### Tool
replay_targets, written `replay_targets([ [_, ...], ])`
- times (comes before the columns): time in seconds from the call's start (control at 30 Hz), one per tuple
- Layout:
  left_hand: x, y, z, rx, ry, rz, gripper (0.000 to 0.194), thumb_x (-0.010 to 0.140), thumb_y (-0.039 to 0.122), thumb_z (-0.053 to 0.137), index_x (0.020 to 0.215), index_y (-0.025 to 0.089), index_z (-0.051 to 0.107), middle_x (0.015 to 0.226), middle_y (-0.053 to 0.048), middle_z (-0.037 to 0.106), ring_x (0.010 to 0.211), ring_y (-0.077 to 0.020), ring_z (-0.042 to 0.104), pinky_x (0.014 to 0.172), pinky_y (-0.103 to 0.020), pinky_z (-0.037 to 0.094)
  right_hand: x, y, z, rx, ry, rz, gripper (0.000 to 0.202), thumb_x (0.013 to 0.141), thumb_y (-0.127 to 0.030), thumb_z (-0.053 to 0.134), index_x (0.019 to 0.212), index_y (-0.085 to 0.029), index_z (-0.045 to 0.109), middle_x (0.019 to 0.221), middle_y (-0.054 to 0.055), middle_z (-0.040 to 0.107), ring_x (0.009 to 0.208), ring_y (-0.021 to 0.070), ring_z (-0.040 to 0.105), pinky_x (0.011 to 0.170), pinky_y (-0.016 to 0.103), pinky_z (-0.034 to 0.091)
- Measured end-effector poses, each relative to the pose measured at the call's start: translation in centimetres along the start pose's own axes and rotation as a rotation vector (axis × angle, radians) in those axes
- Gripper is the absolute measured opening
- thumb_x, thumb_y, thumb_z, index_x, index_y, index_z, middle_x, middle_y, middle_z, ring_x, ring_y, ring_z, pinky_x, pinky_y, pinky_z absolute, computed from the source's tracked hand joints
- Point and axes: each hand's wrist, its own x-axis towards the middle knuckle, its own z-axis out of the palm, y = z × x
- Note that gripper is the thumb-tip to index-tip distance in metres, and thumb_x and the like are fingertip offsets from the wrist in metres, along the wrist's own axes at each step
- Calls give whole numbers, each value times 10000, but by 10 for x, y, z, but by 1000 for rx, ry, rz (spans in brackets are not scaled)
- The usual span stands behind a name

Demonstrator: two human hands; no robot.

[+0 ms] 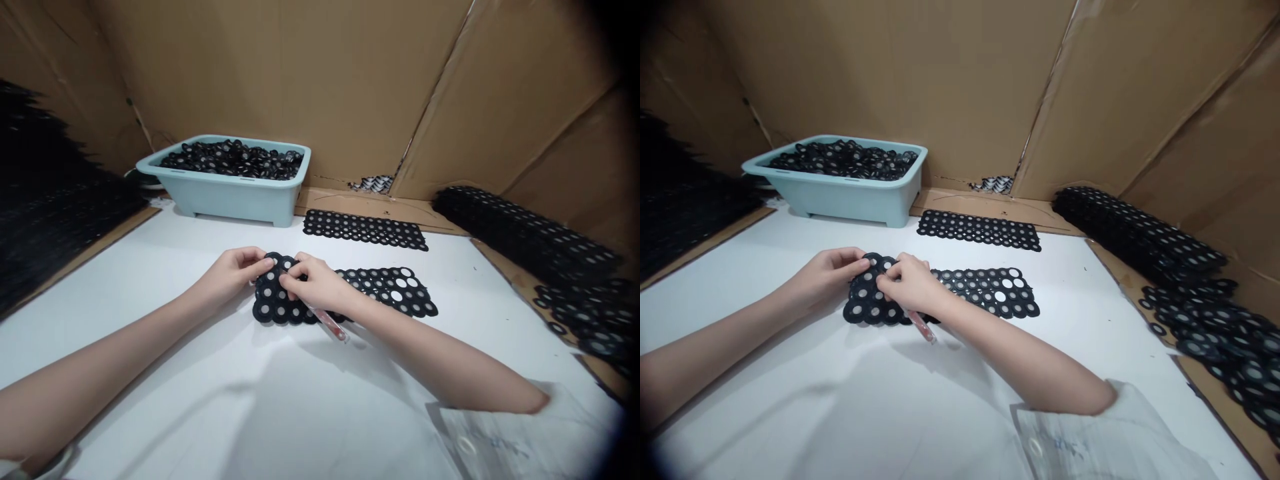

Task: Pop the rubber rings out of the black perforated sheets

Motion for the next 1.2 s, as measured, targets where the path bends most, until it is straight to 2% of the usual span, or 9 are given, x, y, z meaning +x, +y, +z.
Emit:
replay_targets([
  [0.17,-1,0,5,-17,50,-3,221,691,372,606,683,153,575,654,-24,593,608,-139,524,553,-245,378,0,-3,-1,66,-53,55,270,743,-271,436,512,-169,534,555,-3,491,596,124,507,668,240,379],
  [0.37,-7,3,13,-109,71,27,183,695,348,603,680,167,577,663,-7,596,622,-145,537,580,-253,386,-1,-13,-1,98,-23,173,350,756,-355,409,477,-158,482,488,-9,465,444,90,431,513,232,341],
  [0.57,-12,7,18,-318,20,-102,144,699,306,610,736,170,577,697,-1,587,639,-128,525,583,-237,381,4,-4,5,61,28,63,383,776,-346,407,457,-153,491,572,19,527,559,108,489,612,241,362],
  [0.77,-13,11,20,-373,16,-193,145,713,302,590,696,162,556,703,-6,561,666,-124,504,594,-227,377,7,2,7,17,67,34,390,791,-340,395,463,-154,496,586,17,521,622,113,500,674,237,364],
  [0.9,-12,14,23,-369,-11,-197,165,733,322,560,710,165,517,702,-11,532,671,-138,501,592,-245,377,8,5,7,41,49,39,404,798,-358,385,470,-153,502,583,12,512,608,108,502,659,228,364],
  [0.97,-12,14,24,-293,-47,-161,182,734,342,555,730,172,491,705,-8,515,665,-142,497,585,-254,371,7,6,7,50,36,47,390,793,-349,392,474,-153,498,573,9,503,596,108,498,632,221,363],
  [1.03,-12,12,22,-85,-62,-76,205,725,363,561,739,179,470,709,-1,499,670,-146,488,594,-263,364,5,7,8,54,28,61,370,788,-338,400,483,-152,494,563,4,494,563,102,480,591,215,358],
  [1.13,-11,7,18,415,63,184,203,731,375,544,732,184,475,755,-5,485,752,-164,470,671,-287,355,4,8,10,56,23,72,353,786,-335,409,496,-154,498,559,-2,491,520,92,454,549,210,349],
  [1.2,-6,3,15,683,157,327,191,776,369,473,729,185,498,780,-15,491,798,-175,460,722,-303,343,4,9,12,48,29,66,357,788,-336,415,492,-156,505,559,-4,494,530,94,468,576,212,358],
])
